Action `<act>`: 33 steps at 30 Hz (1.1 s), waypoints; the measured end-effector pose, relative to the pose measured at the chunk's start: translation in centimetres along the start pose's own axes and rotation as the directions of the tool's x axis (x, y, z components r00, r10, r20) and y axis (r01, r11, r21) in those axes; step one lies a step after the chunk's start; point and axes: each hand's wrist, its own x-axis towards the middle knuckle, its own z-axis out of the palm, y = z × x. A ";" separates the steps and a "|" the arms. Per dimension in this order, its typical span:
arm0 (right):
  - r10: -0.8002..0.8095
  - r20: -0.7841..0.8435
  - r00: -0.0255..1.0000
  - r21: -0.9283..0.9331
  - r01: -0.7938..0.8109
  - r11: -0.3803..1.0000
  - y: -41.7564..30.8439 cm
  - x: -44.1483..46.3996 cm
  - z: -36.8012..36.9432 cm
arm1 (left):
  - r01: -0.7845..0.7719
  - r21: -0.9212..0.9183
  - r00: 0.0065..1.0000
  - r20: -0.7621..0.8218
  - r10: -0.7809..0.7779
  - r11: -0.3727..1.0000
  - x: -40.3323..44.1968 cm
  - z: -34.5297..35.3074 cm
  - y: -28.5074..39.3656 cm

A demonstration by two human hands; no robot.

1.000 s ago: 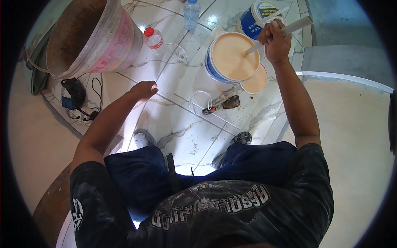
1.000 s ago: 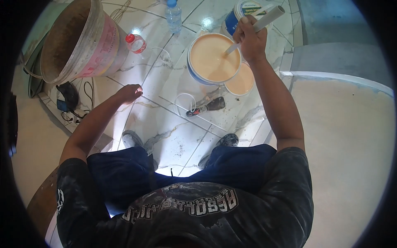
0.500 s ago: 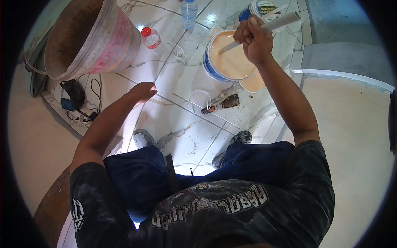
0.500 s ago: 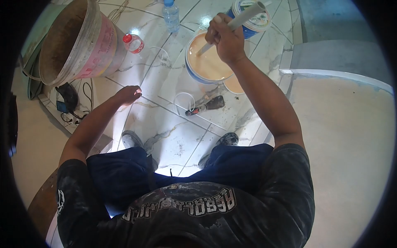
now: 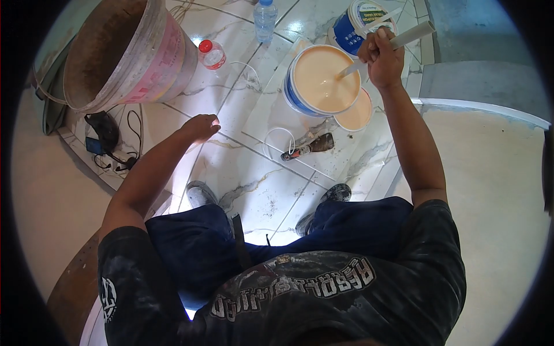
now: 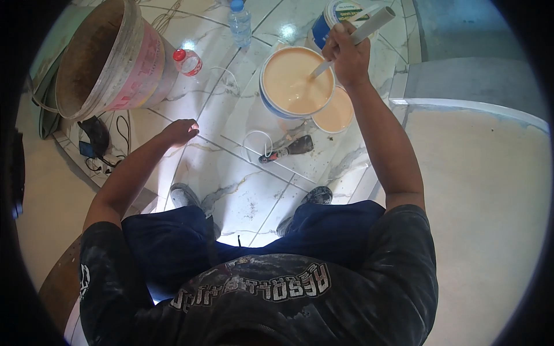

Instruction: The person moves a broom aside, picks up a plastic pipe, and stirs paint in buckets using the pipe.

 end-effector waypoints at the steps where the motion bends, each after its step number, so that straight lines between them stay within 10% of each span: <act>1: -0.022 -0.036 0.999 0.019 0.023 1.000 0.1 0.5 0.1 | 0.009 -0.014 1.000 0.013 -0.008 1.000 -0.2 0.0 0.0; 20: 0.053 0.239 0.970 0.327 -0.132 0.936 0.9 -2.5 2.4 | -0.002 0.009 1.000 0.027 0.001 1.000 0.6 -0.1 0.4; 33: -0.031 -0.065 0.997 0.019 0.032 0.999 0.0 0.8 -0.4 | 0.013 0.009 1.000 0.011 -0.013 1.000 0.0 0.0 0.5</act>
